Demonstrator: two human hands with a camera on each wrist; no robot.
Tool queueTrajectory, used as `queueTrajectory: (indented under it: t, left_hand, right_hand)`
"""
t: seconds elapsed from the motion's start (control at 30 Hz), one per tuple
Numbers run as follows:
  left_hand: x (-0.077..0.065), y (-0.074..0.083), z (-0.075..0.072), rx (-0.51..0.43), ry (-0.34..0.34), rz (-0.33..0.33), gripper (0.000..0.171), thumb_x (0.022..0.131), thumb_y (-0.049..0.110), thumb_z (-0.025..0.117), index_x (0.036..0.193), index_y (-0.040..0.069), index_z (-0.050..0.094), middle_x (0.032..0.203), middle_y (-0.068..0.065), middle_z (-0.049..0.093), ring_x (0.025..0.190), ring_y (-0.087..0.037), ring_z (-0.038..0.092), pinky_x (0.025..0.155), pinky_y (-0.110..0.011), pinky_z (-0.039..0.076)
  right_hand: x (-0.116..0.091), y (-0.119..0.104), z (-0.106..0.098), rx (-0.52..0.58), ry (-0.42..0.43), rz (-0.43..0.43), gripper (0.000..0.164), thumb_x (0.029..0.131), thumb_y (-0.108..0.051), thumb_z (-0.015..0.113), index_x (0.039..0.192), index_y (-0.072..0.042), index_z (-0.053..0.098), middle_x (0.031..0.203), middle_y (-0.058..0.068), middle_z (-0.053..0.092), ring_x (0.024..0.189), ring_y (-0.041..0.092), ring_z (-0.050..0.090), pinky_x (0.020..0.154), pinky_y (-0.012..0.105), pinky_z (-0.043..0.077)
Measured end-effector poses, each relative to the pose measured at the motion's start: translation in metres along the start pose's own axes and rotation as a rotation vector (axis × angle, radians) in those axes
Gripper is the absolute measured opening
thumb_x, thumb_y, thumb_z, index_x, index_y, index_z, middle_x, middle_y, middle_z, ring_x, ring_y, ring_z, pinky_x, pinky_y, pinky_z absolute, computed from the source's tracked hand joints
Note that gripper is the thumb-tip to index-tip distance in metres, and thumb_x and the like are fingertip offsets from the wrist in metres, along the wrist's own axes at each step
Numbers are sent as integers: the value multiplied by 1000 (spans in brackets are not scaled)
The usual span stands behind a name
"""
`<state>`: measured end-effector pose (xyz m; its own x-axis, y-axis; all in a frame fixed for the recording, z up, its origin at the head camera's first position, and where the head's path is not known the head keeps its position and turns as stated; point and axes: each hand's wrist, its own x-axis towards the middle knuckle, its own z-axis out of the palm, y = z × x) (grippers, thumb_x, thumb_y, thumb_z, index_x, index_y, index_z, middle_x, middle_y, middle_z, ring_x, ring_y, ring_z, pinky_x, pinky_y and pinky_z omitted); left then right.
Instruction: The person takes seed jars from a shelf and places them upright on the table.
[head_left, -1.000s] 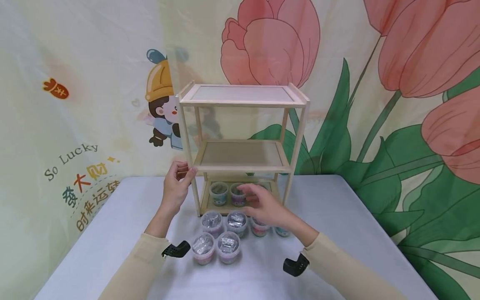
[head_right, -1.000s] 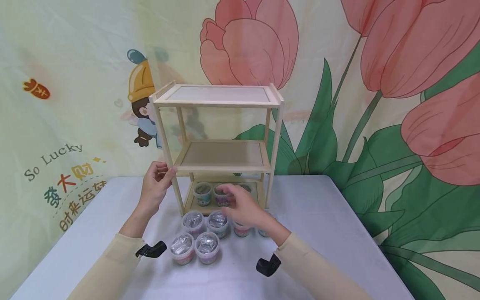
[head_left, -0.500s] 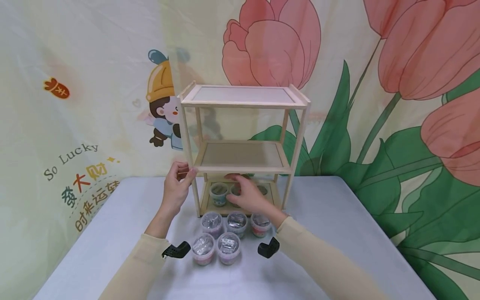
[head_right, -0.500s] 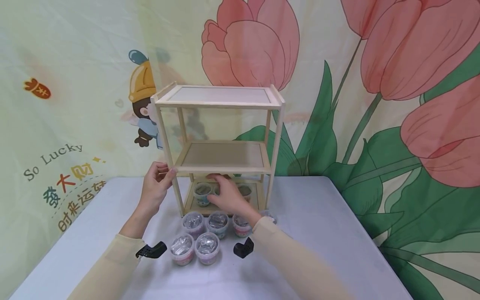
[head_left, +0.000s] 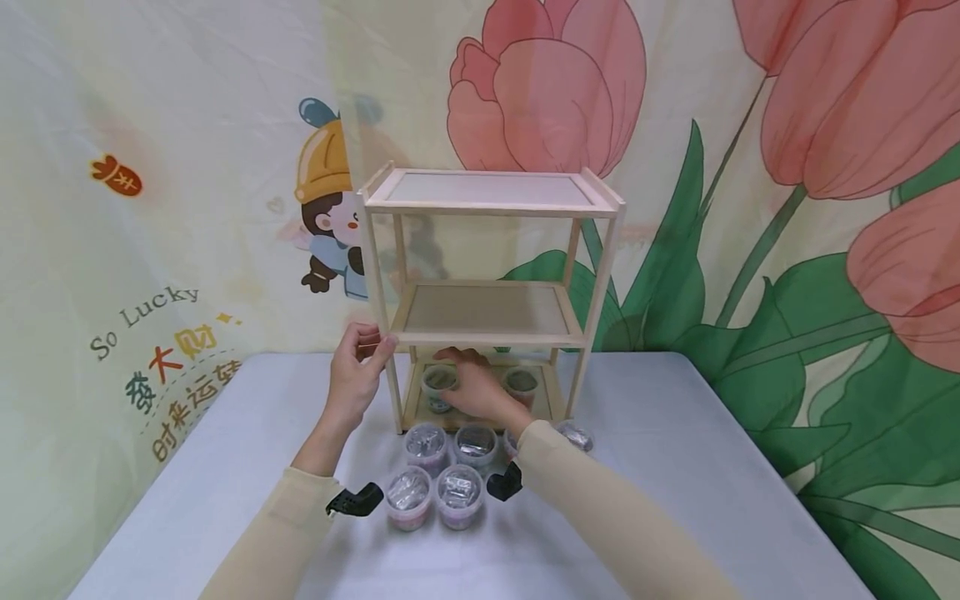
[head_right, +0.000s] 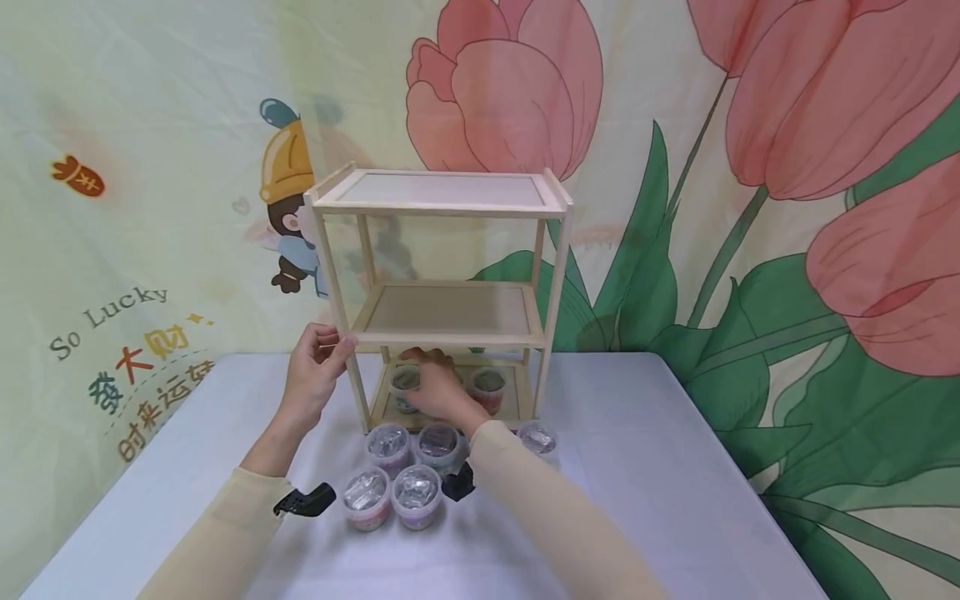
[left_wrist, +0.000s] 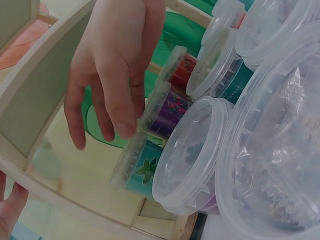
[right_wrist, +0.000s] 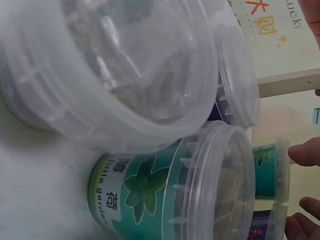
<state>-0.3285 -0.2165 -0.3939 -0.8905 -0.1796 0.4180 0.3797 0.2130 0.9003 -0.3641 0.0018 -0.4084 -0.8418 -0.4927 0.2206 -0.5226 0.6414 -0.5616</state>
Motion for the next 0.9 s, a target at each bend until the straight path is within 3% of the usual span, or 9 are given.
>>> queueTrajectory:
  t: [0.13, 0.37, 0.67, 0.9]
  left_hand:
    - [0, 0, 0, 1, 5, 8, 38, 105, 29, 70, 128, 2, 55, 123, -15, 60, 111, -23, 57, 85, -17, 52]
    - [1, 0, 0, 12, 1, -1, 39, 105, 30, 69, 129, 2, 55, 125, -15, 60, 112, -22, 56, 85, -18, 51]
    - [1, 2, 0, 10, 14, 10, 36, 105, 26, 70, 128, 3, 56, 124, -14, 61, 112, -23, 57, 85, -16, 51]
    - [1, 1, 1, 7, 13, 4, 36, 105, 26, 70, 127, 2, 56, 122, -13, 60, 111, -22, 57, 84, -16, 52]
  right_hand:
    - [4, 0, 5, -62, -5, 23, 65, 90, -10, 77, 151, -15, 54, 145, 22, 56, 132, 45, 51, 109, 54, 45]
    - [9, 4, 19, -201, -24, 36, 63, 89, -17, 81, 147, -16, 56, 138, 19, 63, 130, 44, 50, 111, 60, 38]
    - [9, 1, 22, -186, -21, 45, 56, 92, -15, 82, 143, -16, 59, 137, 19, 62, 133, 43, 47, 115, 62, 33]
    - [6, 6, 21, -162, 38, -23, 52, 92, -19, 82, 140, -15, 65, 133, 14, 65, 128, 40, 53, 108, 57, 40]
